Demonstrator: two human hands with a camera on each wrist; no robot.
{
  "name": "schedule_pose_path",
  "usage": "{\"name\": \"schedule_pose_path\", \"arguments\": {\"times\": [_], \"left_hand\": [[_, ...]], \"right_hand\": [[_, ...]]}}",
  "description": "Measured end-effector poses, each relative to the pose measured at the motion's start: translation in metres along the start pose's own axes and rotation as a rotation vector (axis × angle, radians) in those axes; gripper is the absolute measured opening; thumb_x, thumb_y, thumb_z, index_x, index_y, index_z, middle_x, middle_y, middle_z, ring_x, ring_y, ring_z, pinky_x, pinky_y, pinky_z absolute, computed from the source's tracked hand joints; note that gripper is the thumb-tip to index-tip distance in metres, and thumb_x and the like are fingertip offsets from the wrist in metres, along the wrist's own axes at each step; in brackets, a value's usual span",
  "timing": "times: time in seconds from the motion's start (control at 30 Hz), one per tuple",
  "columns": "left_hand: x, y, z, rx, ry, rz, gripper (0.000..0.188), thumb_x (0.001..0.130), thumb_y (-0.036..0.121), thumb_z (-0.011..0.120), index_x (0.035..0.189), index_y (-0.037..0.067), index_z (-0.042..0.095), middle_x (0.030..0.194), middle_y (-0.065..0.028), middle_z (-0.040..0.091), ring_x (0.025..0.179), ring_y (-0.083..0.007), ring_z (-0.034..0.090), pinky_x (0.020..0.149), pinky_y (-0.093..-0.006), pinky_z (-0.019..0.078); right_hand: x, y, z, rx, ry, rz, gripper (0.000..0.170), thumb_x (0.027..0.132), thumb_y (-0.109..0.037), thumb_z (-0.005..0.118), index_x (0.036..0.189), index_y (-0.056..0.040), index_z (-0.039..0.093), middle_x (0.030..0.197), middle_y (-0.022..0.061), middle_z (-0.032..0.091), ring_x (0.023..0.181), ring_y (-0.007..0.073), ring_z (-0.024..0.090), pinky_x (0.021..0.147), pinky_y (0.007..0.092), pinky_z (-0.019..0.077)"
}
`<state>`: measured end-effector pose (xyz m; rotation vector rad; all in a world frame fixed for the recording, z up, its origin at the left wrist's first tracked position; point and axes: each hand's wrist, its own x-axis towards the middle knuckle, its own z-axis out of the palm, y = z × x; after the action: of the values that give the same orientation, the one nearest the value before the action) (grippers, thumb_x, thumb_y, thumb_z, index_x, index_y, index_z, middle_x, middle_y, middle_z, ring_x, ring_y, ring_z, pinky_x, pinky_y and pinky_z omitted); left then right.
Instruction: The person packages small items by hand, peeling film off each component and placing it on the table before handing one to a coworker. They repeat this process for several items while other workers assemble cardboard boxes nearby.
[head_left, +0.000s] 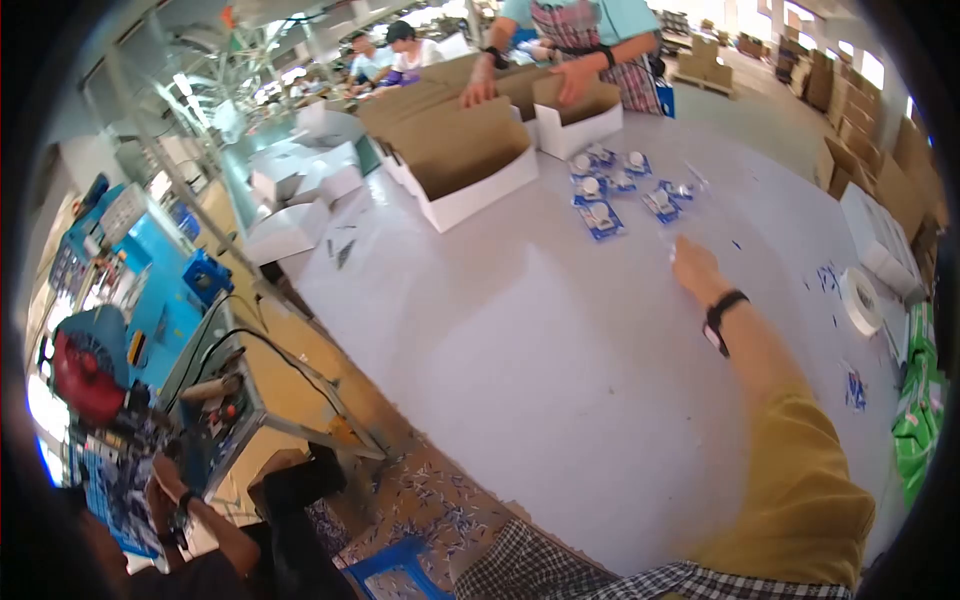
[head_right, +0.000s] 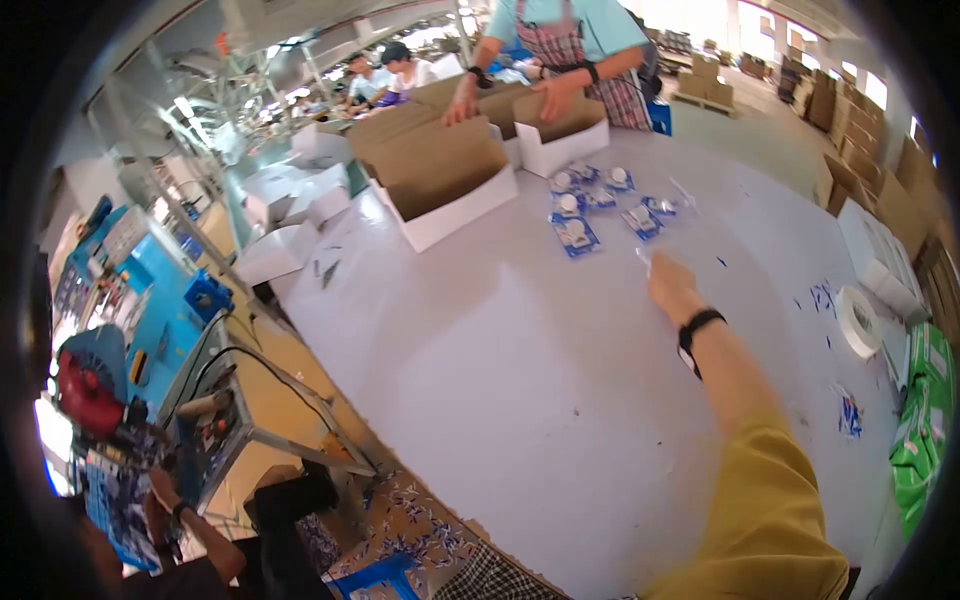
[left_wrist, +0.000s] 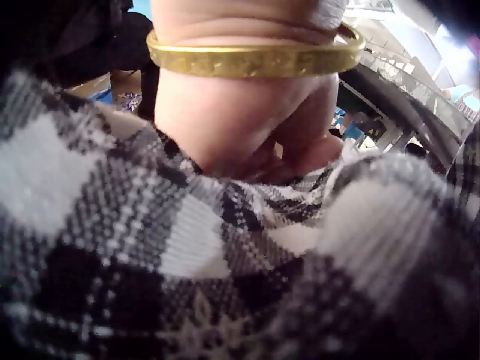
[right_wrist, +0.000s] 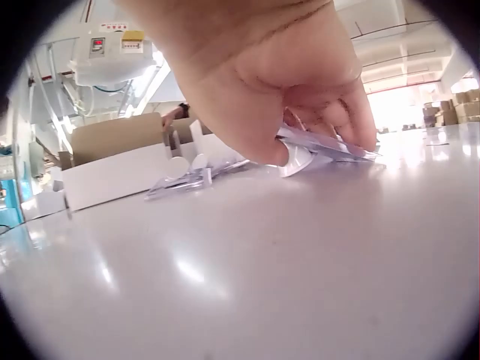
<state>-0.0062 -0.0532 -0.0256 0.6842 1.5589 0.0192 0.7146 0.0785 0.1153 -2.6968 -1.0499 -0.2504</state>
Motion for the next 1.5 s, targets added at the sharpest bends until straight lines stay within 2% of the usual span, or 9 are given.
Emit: {"name": "schedule_pose_path", "arguments": {"times": [0.1,0.17,0.3,0.43,0.57,0.77,0.93,1.1,1.5], "left_hand": [[-0.006,0.008,0.000,0.171,-0.077,-0.059,0.027,0.091,0.030,0.053,0.092,0.005,0.062,0.076,-0.0125,0.066,0.052,-0.0167,0.058,0.047,-0.0319,0.0470],[0.036,-0.026,-0.001,0.303,0.101,0.921,0.026,0.092,0.025,0.053,0.106,0.004,0.060,0.100,-0.0165,0.064,0.076,-0.0198,0.063,0.064,-0.0316,0.0524],[-0.026,0.078,0.030,0.075,-0.173,0.615,0.031,0.091,0.023,0.055,0.110,-0.001,0.058,0.085,-0.0063,0.065,0.074,-0.0124,0.060,0.064,-0.0235,0.0478],[-0.109,0.131,0.084,-0.347,-0.347,0.972,0.036,0.089,0.011,0.061,0.121,0.001,0.050,0.102,-0.0099,0.062,0.091,-0.0158,0.060,0.078,-0.0292,0.0505],[-0.120,0.122,0.086,-0.593,-0.260,0.997,0.031,0.089,0.003,0.057,0.119,0.000,0.051,0.101,-0.0084,0.062,0.092,-0.0150,0.059,0.081,-0.0272,0.0491],[-0.148,0.100,0.064,-0.061,-0.248,1.121,0.028,0.090,0.001,0.056,0.118,0.001,0.057,0.102,-0.0051,0.063,0.091,-0.0096,0.058,0.078,-0.0227,0.0482],[-0.178,0.112,0.075,0.079,-0.043,1.223,0.028,0.086,0.008,0.064,0.113,0.002,0.061,0.100,-0.0043,0.064,0.086,-0.0107,0.061,0.076,-0.0240,0.0490],[-0.180,0.126,0.073,-0.293,-0.358,0.998,0.033,0.085,0.000,0.060,0.117,0.005,0.055,0.098,-0.0020,0.059,0.090,-0.0109,0.056,0.081,-0.0227,0.0449],[-0.176,0.126,0.079,-0.547,-0.752,0.782,0.037,0.086,-0.002,0.056,0.121,0.007,0.050,0.109,-0.0044,0.058,0.101,-0.0152,0.056,0.089,-0.0296,0.0443]], "right_hand": [[-0.062,-0.020,-0.034,0.037,-0.193,-0.049,0.024,0.085,-0.017,0.053,0.103,-0.0029,0.054,0.099,0.0217,0.063,0.094,0.0394,0.061,0.079,0.0494,0.0477],[-0.112,-0.041,-0.072,0.196,-0.336,-0.165,0.027,0.085,-0.021,0.058,0.105,-0.0035,0.054,0.099,0.0198,0.063,0.092,0.0341,0.063,0.076,0.0465,0.0489],[-0.224,-0.092,-0.110,1.124,-0.889,-0.229,0.036,0.092,-0.027,0.058,0.117,-0.0030,0.050,0.101,0.0084,0.062,0.091,0.0161,0.061,0.075,0.0322,0.0530],[-0.341,-0.149,-0.123,1.401,-1.244,-0.266,0.045,0.092,-0.027,0.059,0.125,-0.0001,0.044,0.110,0.0085,0.056,0.101,0.0144,0.057,0.081,0.0284,0.0509],[-0.394,-0.166,-0.125,1.457,-1.186,-0.400,0.048,0.092,-0.028,0.060,0.127,0.0005,0.044,0.114,0.0085,0.054,0.105,0.0137,0.052,0.088,0.0265,0.0457],[-0.395,-0.159,-0.131,1.272,-1.442,-0.371,0.045,0.092,-0.028,0.060,0.125,0.0001,0.050,0.108,0.0060,0.057,0.101,0.0111,0.051,0.086,0.0255,0.0420],[-0.420,-0.161,-0.124,1.254,-1.130,-0.480,0.028,0.091,-0.018,0.059,0.117,-0.0068,0.056,0.085,-0.0048,0.057,0.070,0.0030,0.048,0.059,0.0191,0.0394],[-0.418,-0.175,-0.153,1.517,-1.204,-0.150,0.024,0.089,-0.015,0.060,0.111,-0.0056,0.057,0.085,-0.0030,0.058,0.069,0.0034,0.050,0.058,0.0186,0.0387],[-0.410,-0.162,-0.149,1.602,-1.316,-0.108,0.023,0.091,-0.019,0.056,0.109,-0.0058,0.059,0.086,-0.0025,0.057,0.072,0.0050,0.048,0.061,0.0202,0.0378]]}}
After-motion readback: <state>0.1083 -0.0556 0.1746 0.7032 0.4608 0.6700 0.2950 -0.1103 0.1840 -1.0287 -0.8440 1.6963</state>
